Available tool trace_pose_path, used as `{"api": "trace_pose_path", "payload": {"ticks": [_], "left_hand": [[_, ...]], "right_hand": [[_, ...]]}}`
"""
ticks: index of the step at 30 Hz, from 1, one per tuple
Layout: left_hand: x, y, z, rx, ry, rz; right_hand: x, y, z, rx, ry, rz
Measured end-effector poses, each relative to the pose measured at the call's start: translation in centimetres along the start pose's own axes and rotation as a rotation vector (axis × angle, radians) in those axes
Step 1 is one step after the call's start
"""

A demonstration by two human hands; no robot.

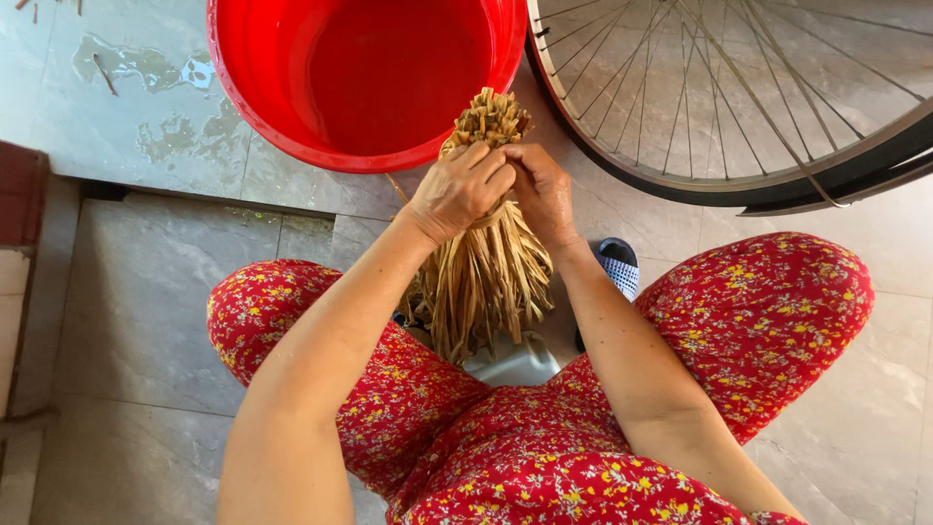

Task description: The person washes dried plant strips in a red basin filled with water, repeatedly submerging and wringing them by hand. They then gather the wet strips into a bundle and tie them together before moving toward a sink.

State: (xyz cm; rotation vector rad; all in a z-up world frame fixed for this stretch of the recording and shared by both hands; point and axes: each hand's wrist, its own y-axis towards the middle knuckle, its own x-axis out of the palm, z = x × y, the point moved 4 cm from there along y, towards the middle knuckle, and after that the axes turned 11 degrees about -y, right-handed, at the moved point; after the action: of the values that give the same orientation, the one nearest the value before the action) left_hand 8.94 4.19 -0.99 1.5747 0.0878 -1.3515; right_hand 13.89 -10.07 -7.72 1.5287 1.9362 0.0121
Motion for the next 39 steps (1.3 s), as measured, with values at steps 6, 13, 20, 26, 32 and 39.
{"api": "trace_pose_path", "payload": {"ticks": [6,13,20,26,32,39], "left_hand": [[-0.3,0.6,0.0,0.171,-0.006,-0.032],[-0.2,0.5,0.4,0.22,-0.1,0.013],[-0.4,1.0,0.7,0.252,-0.144,0.011],[-1.1,1.1,1.3,0.255,-0.149,0.033],[-1.2,0.9,0.7,0.091,-0.09,0.06],[-1.4,-0.2,0.8,-0.125,-0.114,0.07]], "right_hand": [[-0.8,0.4,-0.4,-0.017,0.064,-0.106],[-2.3,1.1,-1.2,-0.149,-0.087,-0.185],[-4.4,3.3,-1.6,-0.197,-0.234,-0.373],[-5.4,4.0,-3.1,-0.293,-0.245,-0.454],[-5.1,3.3,-3.9,-0.322,-0.357,-0.386],[-4.2,1.9,-3.6,-0.309,-0.313,-0.162]]}}
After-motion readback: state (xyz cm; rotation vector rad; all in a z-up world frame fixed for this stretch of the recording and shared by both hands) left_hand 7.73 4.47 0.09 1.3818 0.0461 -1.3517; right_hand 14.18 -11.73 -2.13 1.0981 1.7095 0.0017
